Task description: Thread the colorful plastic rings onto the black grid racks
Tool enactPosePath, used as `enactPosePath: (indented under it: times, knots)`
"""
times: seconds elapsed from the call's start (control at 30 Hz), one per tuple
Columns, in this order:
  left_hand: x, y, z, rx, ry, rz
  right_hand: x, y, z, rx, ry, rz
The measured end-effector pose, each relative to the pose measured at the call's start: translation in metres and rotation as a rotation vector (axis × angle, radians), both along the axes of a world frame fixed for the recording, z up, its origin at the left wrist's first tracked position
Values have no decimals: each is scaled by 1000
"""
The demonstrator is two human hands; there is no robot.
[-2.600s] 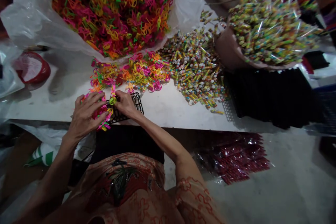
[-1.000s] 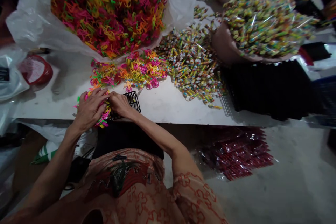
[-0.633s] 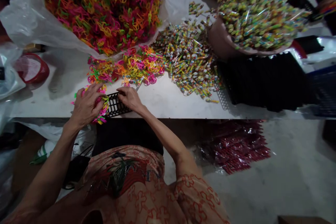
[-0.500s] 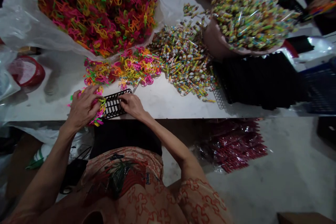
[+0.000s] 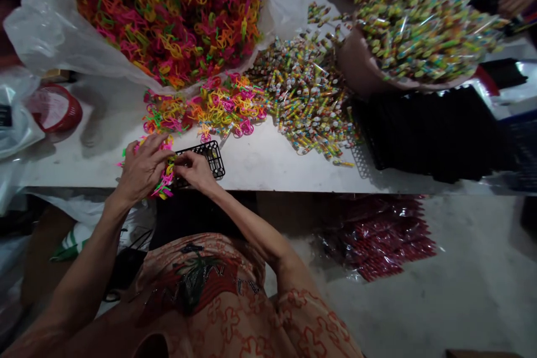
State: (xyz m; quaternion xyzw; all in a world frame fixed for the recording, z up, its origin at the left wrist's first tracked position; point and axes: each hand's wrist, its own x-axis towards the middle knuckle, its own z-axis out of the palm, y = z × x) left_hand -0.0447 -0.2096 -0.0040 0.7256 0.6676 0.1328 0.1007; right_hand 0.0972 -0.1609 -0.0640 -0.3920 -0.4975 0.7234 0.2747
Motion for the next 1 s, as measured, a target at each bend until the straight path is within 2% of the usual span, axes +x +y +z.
enactPosePath:
  times: [0.2, 0.4, 0.53, 0.63, 0.7, 0.77, 0.8, 0.87, 0.93, 1.0]
  knots:
    - [3, 0, 3, 6, 43, -11, 0, -1, -1, -184, 150, -54]
    - [3, 0, 2, 46, 30, -22, -5, -2, 1, -152, 84, -62]
    - [2, 0, 0, 71, 4, -25, -4, -2, 0, -93, 15, 17]
    - [2, 0, 0, 78, -5, -25, 16, 14, 7, 159, -168, 62]
    - [2, 0, -1, 83, -12, -24, 37, 37, 15, 402, -379, -16]
    - [1, 1, -2, 89, -21, -30, 59, 64, 23, 548, -648, -160]
    - [0, 1, -3, 95, -24, -33, 68, 77, 26, 562, -791, -213]
    - [0, 2, -4, 114, -26, -34, 79, 95, 29, 536, -989, -211]
    - [0, 3, -5, 130, -28, -30, 83, 101, 27, 501, -1063, -162]
    - [2, 4, -5, 136, -39, -26, 87, 95, 23, 471, -1053, -134]
